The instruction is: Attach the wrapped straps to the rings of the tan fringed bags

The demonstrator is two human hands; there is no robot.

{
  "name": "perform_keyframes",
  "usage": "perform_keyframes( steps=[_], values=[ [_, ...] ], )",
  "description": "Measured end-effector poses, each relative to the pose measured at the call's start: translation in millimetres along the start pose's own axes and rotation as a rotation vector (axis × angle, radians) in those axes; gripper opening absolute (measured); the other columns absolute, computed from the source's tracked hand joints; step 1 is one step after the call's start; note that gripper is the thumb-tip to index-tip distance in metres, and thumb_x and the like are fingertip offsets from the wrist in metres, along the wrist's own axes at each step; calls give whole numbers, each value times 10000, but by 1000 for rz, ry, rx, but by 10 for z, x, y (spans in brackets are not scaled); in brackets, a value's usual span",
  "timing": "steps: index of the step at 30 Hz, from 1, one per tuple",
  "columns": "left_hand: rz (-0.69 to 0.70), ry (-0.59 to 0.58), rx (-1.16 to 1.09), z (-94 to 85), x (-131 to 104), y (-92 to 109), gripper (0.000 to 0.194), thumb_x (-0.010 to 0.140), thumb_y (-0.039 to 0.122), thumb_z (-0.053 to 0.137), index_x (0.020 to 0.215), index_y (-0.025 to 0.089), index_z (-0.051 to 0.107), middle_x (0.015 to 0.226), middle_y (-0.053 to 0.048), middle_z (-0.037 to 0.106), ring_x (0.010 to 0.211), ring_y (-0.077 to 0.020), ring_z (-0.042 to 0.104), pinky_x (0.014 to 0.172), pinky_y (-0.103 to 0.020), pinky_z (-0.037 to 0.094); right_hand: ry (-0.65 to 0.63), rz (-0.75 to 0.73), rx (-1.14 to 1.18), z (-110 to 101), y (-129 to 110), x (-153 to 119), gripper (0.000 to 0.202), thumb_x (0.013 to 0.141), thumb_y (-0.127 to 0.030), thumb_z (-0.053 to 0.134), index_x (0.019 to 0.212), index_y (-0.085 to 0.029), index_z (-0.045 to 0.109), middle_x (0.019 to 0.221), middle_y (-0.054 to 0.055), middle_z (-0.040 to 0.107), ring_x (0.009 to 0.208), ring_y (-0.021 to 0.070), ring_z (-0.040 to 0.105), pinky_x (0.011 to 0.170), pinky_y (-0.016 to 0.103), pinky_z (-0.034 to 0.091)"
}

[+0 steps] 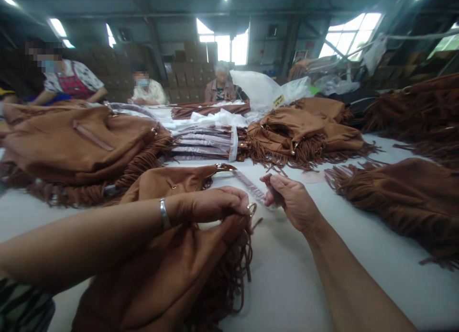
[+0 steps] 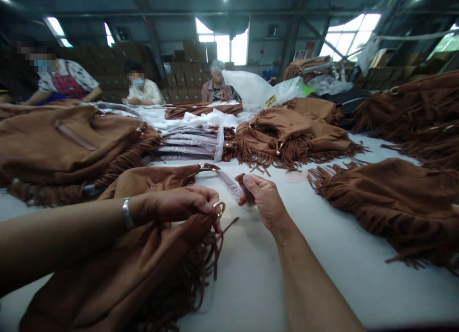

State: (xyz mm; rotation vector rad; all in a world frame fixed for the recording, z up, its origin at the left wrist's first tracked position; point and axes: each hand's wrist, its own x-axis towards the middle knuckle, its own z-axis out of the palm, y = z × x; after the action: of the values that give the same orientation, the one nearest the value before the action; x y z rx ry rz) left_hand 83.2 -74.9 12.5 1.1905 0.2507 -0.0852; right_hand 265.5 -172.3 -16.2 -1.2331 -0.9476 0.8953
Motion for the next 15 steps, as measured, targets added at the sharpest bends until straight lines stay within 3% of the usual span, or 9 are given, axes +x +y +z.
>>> perform_keyframes(
  steps=[4, 7, 9, 12, 15],
  values=[
    [37, 170, -32, -68, -194, 63, 198, 607, 171, 636, 783, 132, 554, 704, -24, 619, 662, -135, 585, 657, -244, 428, 1, -2, -95, 23, 1, -18, 318, 833, -428, 576, 919, -129, 646, 500, -33, 552, 476, 91, 490, 520, 221, 354],
    [-27, 259, 48, 2, -349, 146, 296, 628, 200, 659, 910, 141, 593, 787, -38, 645, 746, -141, 587, 694, -238, 422, 7, 5, -220, 62, -12, -25, 330, 836, -452, 555, 831, -136, 649, 473, -41, 521, 459, 91, 454, 514, 232, 342],
    [-84, 226, 122, 92, -432, 188, 233, 671, 224, 654, 883, 128, 636, 764, -20, 627, 731, -119, 559, 691, -215, 414, 13, 11, -276, 86, -26, -26, 344, 834, -462, 550, 762, -137, 638, 464, -36, 514, 462, 95, 443, 519, 237, 338],
    [-166, 65, 163, 209, -525, 203, 181, 737, 267, 657, 859, 133, 659, 742, 8, 591, 685, -85, 524, 679, -186, 413, 31, 27, -282, 101, -32, -19, 360, 835, -477, 538, 728, -142, 616, 467, -33, 510, 471, 98, 436, 532, 242, 339],
    [-154, -7, 178, 221, -607, 203, 206, 785, 330, 647, 879, 148, 626, 760, 10, 580, 700, -79, 523, 687, -181, 420, 35, 47, -240, 88, -7, -8, 358, 837, -491, 527, 750, -151, 599, 475, -39, 497, 476, 102, 434, 534, 243, 335]
  ],
)
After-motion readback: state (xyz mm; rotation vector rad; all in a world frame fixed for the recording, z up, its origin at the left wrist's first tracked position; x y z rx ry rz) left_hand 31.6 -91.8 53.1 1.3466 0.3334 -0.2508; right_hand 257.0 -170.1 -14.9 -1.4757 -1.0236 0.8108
